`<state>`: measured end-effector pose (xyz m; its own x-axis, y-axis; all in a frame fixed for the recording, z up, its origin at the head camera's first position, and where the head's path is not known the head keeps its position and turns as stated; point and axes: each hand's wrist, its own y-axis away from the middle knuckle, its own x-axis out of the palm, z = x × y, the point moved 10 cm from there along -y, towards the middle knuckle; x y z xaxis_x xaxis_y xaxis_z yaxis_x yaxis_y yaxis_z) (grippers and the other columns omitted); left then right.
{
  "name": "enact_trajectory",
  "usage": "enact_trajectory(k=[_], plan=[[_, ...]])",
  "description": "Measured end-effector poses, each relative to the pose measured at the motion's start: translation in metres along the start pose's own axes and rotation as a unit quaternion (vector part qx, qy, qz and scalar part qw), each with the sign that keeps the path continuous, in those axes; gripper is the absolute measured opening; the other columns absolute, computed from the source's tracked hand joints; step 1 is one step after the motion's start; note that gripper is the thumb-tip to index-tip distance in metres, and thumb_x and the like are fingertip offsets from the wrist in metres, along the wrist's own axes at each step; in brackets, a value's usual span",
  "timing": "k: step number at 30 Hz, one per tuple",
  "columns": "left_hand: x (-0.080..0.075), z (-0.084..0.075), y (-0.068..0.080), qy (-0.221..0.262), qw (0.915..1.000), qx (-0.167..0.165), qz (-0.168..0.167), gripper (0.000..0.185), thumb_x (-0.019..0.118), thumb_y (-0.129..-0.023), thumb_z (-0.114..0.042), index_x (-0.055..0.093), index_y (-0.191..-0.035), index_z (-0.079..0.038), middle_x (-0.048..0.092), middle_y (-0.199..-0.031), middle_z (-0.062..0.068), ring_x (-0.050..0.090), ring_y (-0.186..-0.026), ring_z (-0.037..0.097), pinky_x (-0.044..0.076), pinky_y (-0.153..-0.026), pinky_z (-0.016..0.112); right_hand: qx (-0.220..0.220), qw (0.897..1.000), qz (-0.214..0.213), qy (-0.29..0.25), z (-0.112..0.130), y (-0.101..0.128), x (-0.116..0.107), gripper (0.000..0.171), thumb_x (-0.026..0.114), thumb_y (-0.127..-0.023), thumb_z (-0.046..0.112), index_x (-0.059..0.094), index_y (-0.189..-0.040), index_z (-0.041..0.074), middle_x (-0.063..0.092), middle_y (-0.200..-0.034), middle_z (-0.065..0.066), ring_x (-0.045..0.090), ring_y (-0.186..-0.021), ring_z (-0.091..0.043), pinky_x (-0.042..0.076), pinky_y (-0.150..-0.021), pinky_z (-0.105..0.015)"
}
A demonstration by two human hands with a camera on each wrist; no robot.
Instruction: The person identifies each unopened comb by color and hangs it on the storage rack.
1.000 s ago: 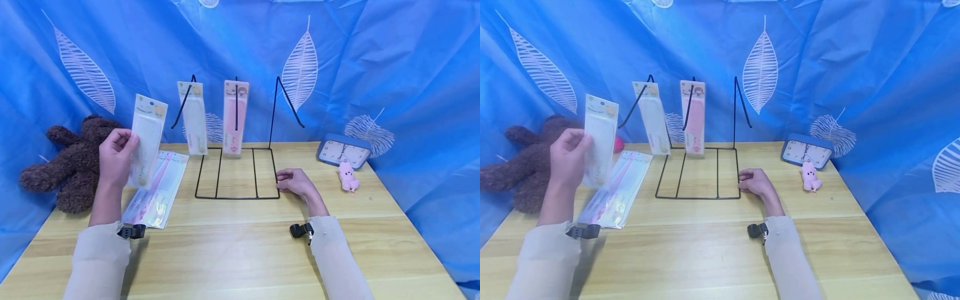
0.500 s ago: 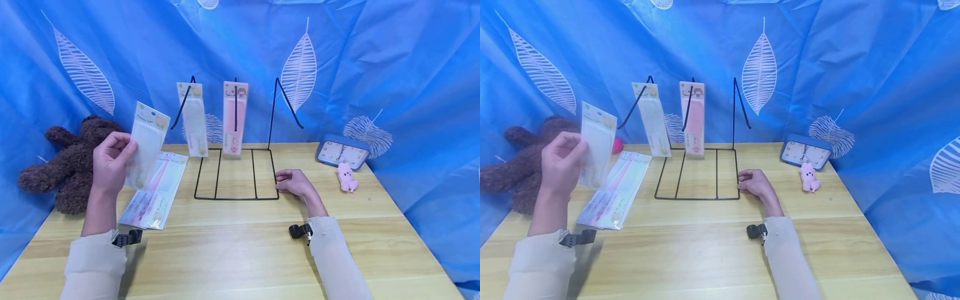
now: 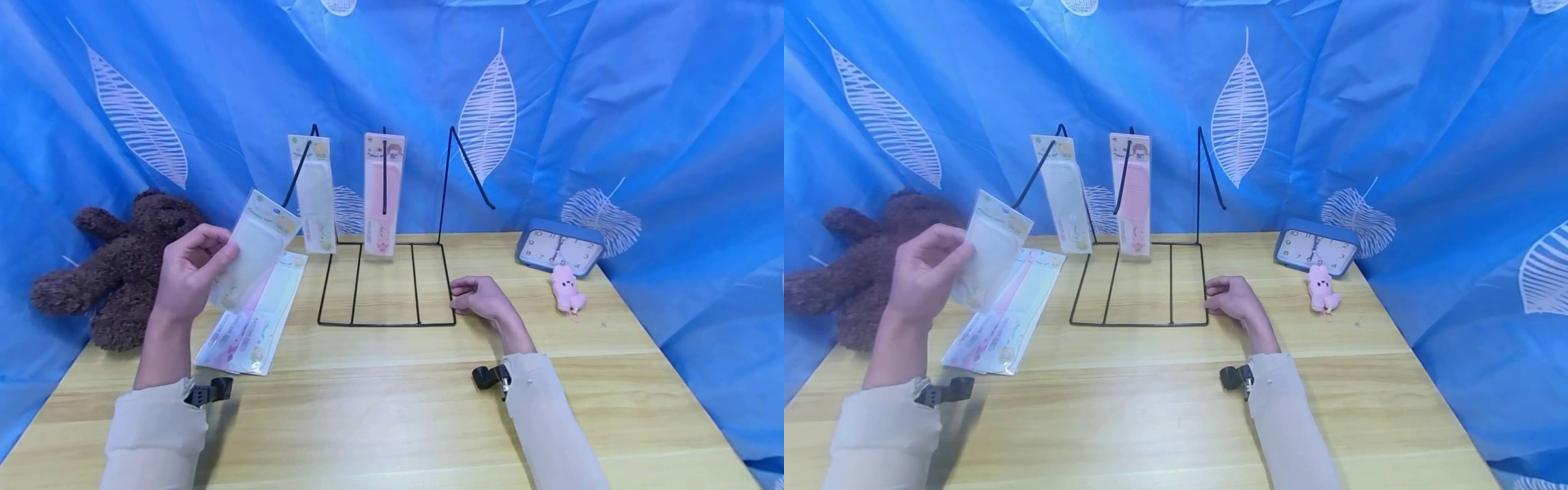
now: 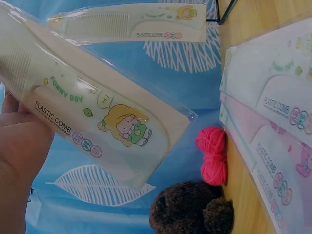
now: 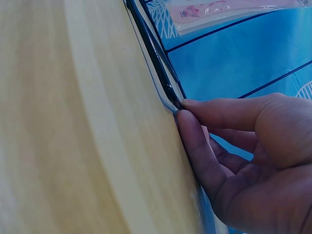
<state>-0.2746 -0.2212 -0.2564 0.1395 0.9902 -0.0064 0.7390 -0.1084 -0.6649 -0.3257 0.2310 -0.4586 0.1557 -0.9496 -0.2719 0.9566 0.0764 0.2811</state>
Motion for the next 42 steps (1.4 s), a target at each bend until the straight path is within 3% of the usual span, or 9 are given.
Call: enact_trajectory(k=[5, 13, 23, 34, 42], plan=[[-0.001, 0.005, 0.001, -0.035, 0.9989, -0.023, -0.019, 0.010, 0.059, -0.092, 0.012, 0.060, -0.100, 0.019, 0.069, -0.083, 0.007, 0.064, -0.072, 0.015, 0.050, -0.063, 0.022, -0.002, 1.000, 0.001, 0.004, 0.002, 0.001, -0.001, 0.055, 0.071, -0.086, -0.010, 0.054, -0.138, -0.007, 0.057, -0.123, -0.021, 0.066, -0.097, -0.025, 0.058, -0.084, -0.032], [0.000, 0.006, -0.001, -0.029, 0.9990, -0.022, -0.026, 0.012, 0.060, -0.093, 0.011, 0.061, -0.102, 0.018, 0.072, -0.091, 0.009, 0.068, -0.080, 0.016, 0.052, -0.067, 0.021, -0.004, 1.000, -0.002, 0.009, 0.003, 0.000, -0.003, 0.055, 0.071, -0.086, -0.009, 0.054, -0.138, -0.007, 0.057, -0.124, -0.022, 0.065, -0.098, -0.026, 0.058, -0.085, -0.032], [0.008, 0.028, -0.003, -0.150, 0.9835, -0.096, -0.032, 0.015, 0.064, -0.100, -0.006, 0.066, -0.106, 0.008, 0.070, -0.098, 0.001, 0.064, -0.086, 0.014, 0.050, -0.073, 0.022, -0.005, 1.000, -0.003, 0.008, 0.004, 0.001, -0.003, 0.056, 0.070, -0.086, -0.010, 0.053, -0.138, -0.008, 0.057, -0.123, -0.022, 0.066, -0.096, -0.025, 0.058, -0.084, -0.032], [0.022, 0.047, -0.013, -0.172, 0.9748, -0.129, -0.061, 0.022, 0.069, -0.098, -0.011, 0.064, -0.108, 0.008, 0.067, -0.088, -0.010, 0.062, -0.082, 0.007, 0.050, -0.073, 0.019, -0.009, 1.000, 0.000, 0.003, 0.004, 0.001, -0.003, 0.056, 0.071, -0.086, -0.011, 0.052, -0.139, -0.010, 0.057, -0.125, -0.025, 0.066, -0.096, -0.025, 0.058, -0.084, -0.033], [0.034, 0.067, -0.019, -0.155, 0.9720, -0.165, -0.062, 0.025, 0.068, -0.099, -0.016, 0.063, -0.111, 0.005, 0.066, -0.091, -0.006, 0.062, -0.085, 0.012, 0.055, -0.072, 0.021, -0.007, 1.000, 0.001, -0.002, 0.001, 0.000, -0.001, 0.056, 0.071, -0.085, -0.011, 0.053, -0.139, -0.008, 0.058, -0.125, -0.023, 0.067, -0.097, -0.026, 0.058, -0.084, -0.033]])
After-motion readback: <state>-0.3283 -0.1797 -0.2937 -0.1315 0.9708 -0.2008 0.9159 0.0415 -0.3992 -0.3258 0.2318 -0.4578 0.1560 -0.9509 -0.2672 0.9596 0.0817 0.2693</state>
